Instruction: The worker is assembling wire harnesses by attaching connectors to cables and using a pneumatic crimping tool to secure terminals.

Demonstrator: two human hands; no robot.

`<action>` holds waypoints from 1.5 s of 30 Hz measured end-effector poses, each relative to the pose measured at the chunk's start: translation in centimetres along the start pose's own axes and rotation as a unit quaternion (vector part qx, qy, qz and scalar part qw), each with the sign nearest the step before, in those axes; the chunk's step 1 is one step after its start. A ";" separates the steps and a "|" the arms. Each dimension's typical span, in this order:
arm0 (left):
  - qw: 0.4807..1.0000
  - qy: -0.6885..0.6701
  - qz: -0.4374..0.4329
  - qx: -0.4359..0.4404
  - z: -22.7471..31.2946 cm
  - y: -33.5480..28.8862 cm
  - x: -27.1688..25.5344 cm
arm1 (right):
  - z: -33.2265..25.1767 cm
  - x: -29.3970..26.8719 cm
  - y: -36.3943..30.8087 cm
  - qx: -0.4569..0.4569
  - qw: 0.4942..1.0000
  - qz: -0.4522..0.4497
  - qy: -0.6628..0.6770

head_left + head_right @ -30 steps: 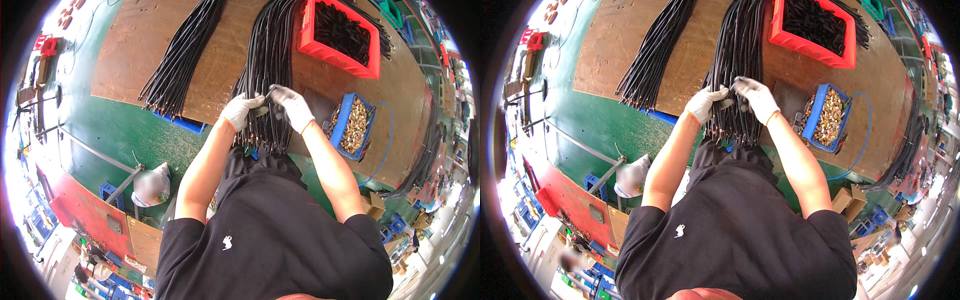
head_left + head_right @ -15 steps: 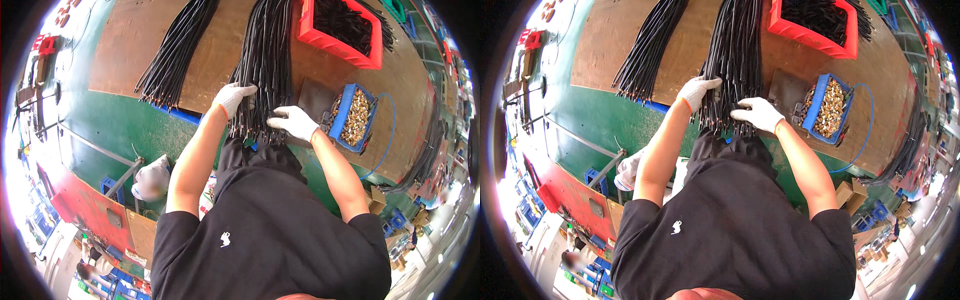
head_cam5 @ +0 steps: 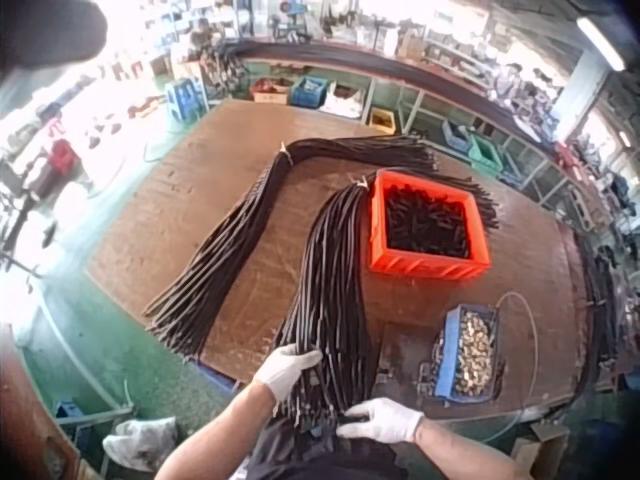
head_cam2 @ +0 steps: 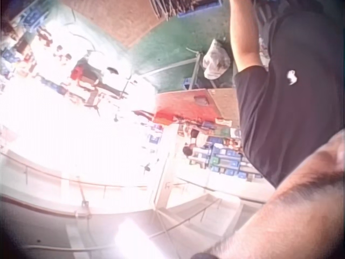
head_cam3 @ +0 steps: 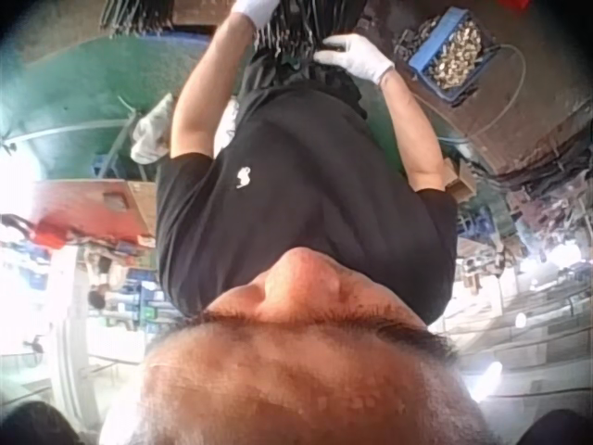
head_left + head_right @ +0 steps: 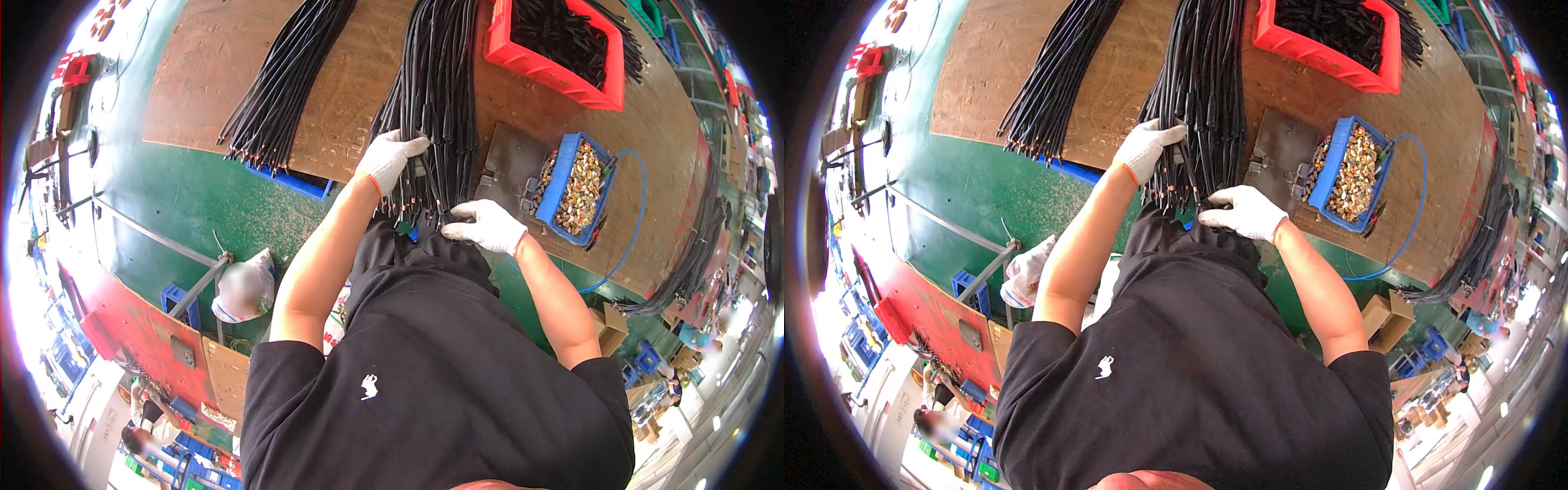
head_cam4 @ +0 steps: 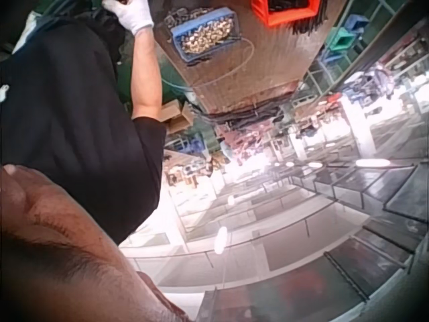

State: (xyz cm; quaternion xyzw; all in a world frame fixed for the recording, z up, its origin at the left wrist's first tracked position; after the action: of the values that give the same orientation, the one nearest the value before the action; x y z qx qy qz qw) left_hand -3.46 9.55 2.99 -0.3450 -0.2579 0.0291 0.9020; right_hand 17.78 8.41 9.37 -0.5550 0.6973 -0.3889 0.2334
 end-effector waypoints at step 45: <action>0.997 -0.073 -0.037 -0.001 0.5 -0.3 -1.4 | -3.0 -4.8 2.8 -0.106 0.974 0.180 0.088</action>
State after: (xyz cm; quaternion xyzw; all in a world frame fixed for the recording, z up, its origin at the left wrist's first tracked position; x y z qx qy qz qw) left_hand -4.92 9.29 2.91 -0.3336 -0.3353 0.0208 0.8808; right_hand 15.17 14.13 8.35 -0.4054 0.8410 -0.3114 0.1772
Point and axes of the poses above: each hand's wrist, its own y-axis towards the middle knuckle, its own x-axis out of the palm, z = x × y, the point moved 7 cm from there along y, towards the middle knuckle, and after that the axes turned 10 degrees about -z, right-handed, at the moved point
